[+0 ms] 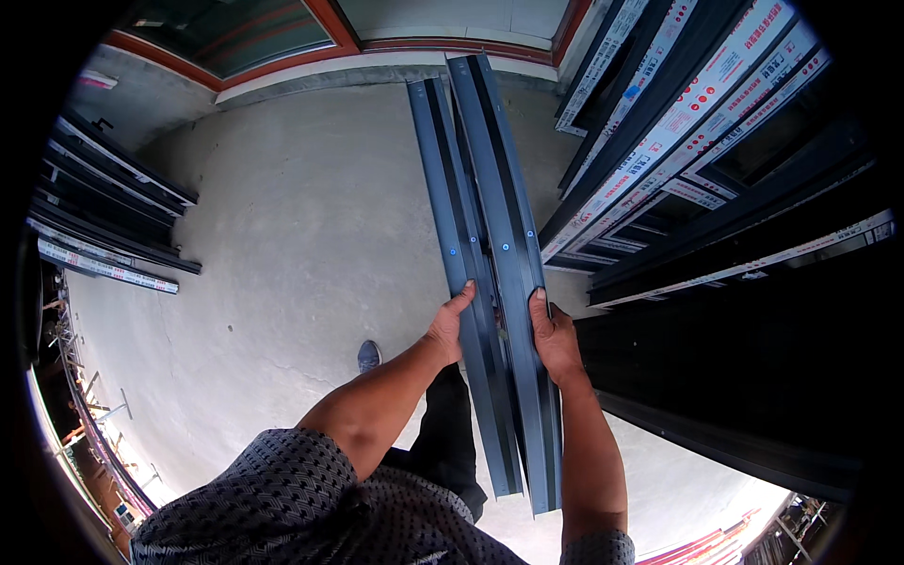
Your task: The person carries two aluminum window frame profiles across a workshop floor and places them on a stack. Then the person sits on the floor, picks up a tape measure, and measures the length of an aluminum profile, marking the measurement with a pen.
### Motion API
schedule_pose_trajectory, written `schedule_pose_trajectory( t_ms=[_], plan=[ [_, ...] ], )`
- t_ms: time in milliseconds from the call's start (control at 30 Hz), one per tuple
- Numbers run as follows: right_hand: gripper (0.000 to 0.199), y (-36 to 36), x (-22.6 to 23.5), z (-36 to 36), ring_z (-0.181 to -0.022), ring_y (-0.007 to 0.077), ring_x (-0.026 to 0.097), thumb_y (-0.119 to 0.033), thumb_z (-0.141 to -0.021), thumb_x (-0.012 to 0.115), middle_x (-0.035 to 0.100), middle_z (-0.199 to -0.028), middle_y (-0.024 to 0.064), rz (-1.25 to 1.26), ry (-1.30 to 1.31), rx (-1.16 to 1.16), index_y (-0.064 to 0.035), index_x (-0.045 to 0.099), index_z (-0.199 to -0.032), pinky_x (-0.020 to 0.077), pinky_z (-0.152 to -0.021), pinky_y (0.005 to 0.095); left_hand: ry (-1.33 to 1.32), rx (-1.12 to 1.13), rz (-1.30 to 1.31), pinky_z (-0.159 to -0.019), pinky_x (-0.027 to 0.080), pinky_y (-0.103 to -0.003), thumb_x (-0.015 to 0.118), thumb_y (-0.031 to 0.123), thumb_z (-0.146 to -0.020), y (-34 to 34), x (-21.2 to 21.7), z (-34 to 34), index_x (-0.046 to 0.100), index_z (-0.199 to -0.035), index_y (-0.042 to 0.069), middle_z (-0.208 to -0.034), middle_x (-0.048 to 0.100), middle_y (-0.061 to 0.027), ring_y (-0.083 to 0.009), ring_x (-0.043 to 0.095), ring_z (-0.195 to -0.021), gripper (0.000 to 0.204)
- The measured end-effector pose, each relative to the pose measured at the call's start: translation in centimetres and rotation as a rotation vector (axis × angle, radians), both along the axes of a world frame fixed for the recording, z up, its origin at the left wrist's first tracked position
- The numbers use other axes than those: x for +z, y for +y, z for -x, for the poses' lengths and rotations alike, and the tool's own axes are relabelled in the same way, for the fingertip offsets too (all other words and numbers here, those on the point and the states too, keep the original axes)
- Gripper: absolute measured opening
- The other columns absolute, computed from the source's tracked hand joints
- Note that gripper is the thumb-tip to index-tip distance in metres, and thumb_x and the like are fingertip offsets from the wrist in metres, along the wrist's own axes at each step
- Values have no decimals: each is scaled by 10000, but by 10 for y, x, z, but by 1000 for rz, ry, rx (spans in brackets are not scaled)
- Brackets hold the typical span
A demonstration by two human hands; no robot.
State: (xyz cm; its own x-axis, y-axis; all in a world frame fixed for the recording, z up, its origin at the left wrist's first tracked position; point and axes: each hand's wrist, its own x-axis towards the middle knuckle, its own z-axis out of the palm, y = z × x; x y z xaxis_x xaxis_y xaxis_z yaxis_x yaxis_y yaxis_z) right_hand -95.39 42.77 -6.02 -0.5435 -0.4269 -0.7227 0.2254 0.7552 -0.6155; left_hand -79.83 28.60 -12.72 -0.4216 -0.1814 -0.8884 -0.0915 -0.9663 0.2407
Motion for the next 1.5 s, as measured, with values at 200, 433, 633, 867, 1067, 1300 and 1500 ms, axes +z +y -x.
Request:
schedule_pose_trajectory(
  t_ms=[200, 433, 633, 867, 1067, 1300, 1500],
  plan=[
    [1084, -28, 35, 2, -1120, 329, 654, -891, -903, 387, 688, -1183, 246, -26, 63, -43, 70, 616, -1350, 482, -1009, 407, 150, -21, 29, -951, 537, -477, 741, 654, -865, -63, 66, -52, 669, -1135, 67, -1017, 708, -125, -281, 676, -1004, 649],
    [1116, -46, 52, -30, -1096, 311, 657, -919, -858, 429, 684, -1188, 218, -119, 138, -61, 71, 621, -1336, 499, -982, 423, 199, 133, 62, -963, 531, -450, 722, 700, -855, -71, 98, -128, 660, -1135, 68, -1023, 695, -118, -264, 666, -1021, 694],
    [1081, -52, 60, -89, -1012, 278, 673, -915, -859, 437, 706, -1103, 181, -108, 160, -35, 57, 658, -1277, 518, -931, 418, 236, 322, 60, -981, 522, -426, 708, 640, -905, -100, 121, -232, 649, -1119, 67, -1029, 695, -117, -267, 662, -1025, 615],
    [968, -67, 129, -164, -787, 214, 661, -876, -893, 456, 690, -835, 111, -208, 337, 31, 46, 713, -1039, 536, -781, 386, 304, 622, 161, -955, 503, -424, 654, 603, -951, -141, 145, -355, 616, -1131, 31, -1028, 663, -148, -299, 628, -1040, 601],
    [952, -73, 164, -215, -864, 208, 641, -871, -900, 454, 683, -903, 113, -245, 367, 116, 26, 706, -1097, 524, -830, 401, 323, 877, 259, -996, 502, -444, 663, 551, -955, -174, 176, -467, 610, -1133, 36, -1061, 654, -151, -313, 625, -1044, 548],
    [1025, -89, 174, -265, -998, 261, 636, -900, -885, 413, 670, -1067, 163, -167, 290, 259, 48, 661, -1186, 511, -919, 447, 323, 1144, 478, -1041, 507, -517, 611, 498, -993, -188, 211, -621, 574, -1187, -6, -1106, 644, -189, -330, 632, -1054, 542],
    [1100, -118, 172, -321, -1225, 315, 577, -891, -875, 454, 602, -1334, 195, -104, 172, 389, 58, 508, -1429, 469, -1054, 479, 223, 1362, 654, -946, 549, -519, 590, 458, -1011, -163, 238, -747, 564, -1157, -19, -1042, 652, -207, -355, 655, -998, 500]
  ],
)
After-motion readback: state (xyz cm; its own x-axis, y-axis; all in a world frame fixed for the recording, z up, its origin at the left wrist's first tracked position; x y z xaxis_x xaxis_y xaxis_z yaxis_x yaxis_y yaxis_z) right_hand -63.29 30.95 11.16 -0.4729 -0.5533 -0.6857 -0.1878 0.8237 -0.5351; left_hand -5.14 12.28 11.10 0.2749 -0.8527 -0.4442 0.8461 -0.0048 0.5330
